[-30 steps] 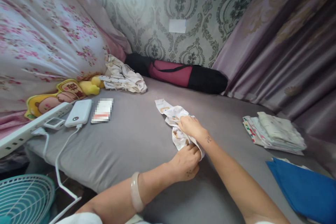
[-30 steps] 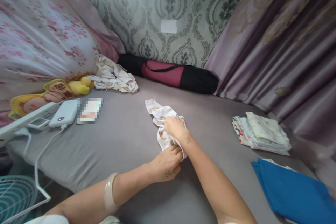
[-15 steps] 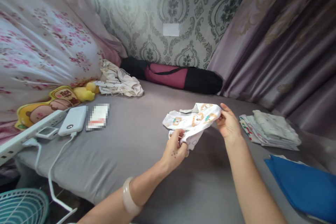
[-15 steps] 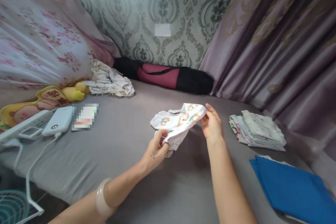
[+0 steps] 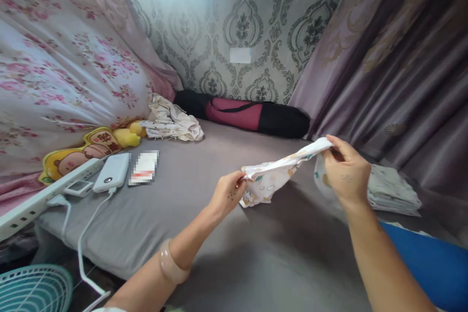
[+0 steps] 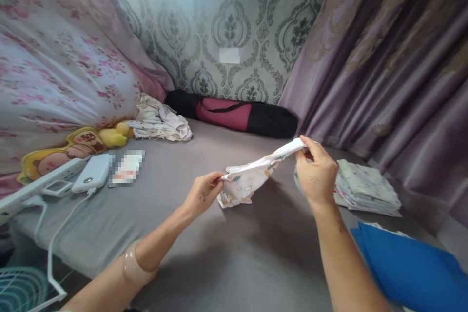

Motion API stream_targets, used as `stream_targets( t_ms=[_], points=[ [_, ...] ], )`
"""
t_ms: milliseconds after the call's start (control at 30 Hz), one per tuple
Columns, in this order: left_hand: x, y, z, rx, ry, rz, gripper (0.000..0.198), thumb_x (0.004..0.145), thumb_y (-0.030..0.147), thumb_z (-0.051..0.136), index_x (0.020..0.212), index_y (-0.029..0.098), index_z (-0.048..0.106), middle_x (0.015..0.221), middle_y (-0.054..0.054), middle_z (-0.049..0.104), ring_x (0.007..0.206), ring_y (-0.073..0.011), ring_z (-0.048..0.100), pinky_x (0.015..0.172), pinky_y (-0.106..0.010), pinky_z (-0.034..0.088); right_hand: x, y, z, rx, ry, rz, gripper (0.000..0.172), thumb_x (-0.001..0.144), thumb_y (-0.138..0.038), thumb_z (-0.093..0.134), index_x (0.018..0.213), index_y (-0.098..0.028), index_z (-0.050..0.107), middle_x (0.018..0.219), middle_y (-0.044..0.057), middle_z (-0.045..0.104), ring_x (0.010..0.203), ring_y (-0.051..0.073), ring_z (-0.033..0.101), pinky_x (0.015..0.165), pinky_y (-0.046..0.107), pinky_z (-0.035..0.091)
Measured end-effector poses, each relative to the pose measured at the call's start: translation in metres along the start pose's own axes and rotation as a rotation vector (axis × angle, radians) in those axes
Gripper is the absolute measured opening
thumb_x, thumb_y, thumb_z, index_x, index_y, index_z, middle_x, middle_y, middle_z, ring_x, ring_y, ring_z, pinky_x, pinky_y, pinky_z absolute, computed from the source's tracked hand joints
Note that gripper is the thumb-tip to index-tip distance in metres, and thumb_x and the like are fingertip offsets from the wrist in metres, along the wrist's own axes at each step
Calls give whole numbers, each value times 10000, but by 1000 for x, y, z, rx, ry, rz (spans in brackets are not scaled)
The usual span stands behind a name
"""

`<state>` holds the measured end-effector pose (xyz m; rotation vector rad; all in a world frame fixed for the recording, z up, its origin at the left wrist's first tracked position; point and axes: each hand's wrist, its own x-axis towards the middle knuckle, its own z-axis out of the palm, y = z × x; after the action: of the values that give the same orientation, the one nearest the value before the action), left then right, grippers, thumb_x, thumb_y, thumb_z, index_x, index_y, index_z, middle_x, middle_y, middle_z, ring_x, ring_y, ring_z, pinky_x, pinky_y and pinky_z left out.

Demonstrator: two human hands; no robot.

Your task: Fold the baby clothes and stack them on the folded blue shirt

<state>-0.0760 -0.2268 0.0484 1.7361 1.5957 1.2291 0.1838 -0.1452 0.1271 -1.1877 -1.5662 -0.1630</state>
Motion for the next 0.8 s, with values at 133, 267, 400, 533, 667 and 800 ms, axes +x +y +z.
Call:
stream_targets(
  t_ms=[133,267,400,533,667,800],
  points=[
    [27,8,-30,81,134,150,265,833,179,454,929,175,701,807,-34,710,695,-135,619,664,-218,459,17,-6,-17,-176,-55,-128,289,883,-385,553,1060,-236,727,964,76,711,814,222,653,801,351,518],
    [62,31,-59,82,310,171,245,824,236,499,930,157,705,820,-56,710,726,-161,633,691,-253,479,37,-14,-31,-297,-57,-177,258,859,-404,590,937,-233,766,946,87,667,856,233,619,813,370,490],
    [96,51,-79,115,435,227,234,788,308,556,847,148,717,828,-59,679,740,-165,614,710,-269,480,61,-15,-39,-167,-178,-120,268,814,-445,642,837,-209,767,990,88,692,837,233,631,812,390,497],
    [124,64,-95,97,410,254,259,766,334,567,835,147,732,735,-36,664,687,-158,591,641,-253,457,83,-17,-42,128,-450,100,359,798,-510,632,957,-207,743,723,31,711,649,206,640,607,329,522],
    [141,77,-114,128,326,256,303,759,349,584,934,156,740,640,-16,647,566,-138,573,570,-242,449,98,-30,-48,135,-495,52,372,760,-451,681,1030,-200,729,669,20,708,655,202,643,618,305,523],
    [152,84,-130,91,153,189,408,799,406,559,1092,155,693,502,13,587,439,-137,562,525,-258,484,110,-42,-52,31,-518,34,253,741,-350,694,935,-197,748,698,32,716,726,228,657,692,317,522]
  ],
)
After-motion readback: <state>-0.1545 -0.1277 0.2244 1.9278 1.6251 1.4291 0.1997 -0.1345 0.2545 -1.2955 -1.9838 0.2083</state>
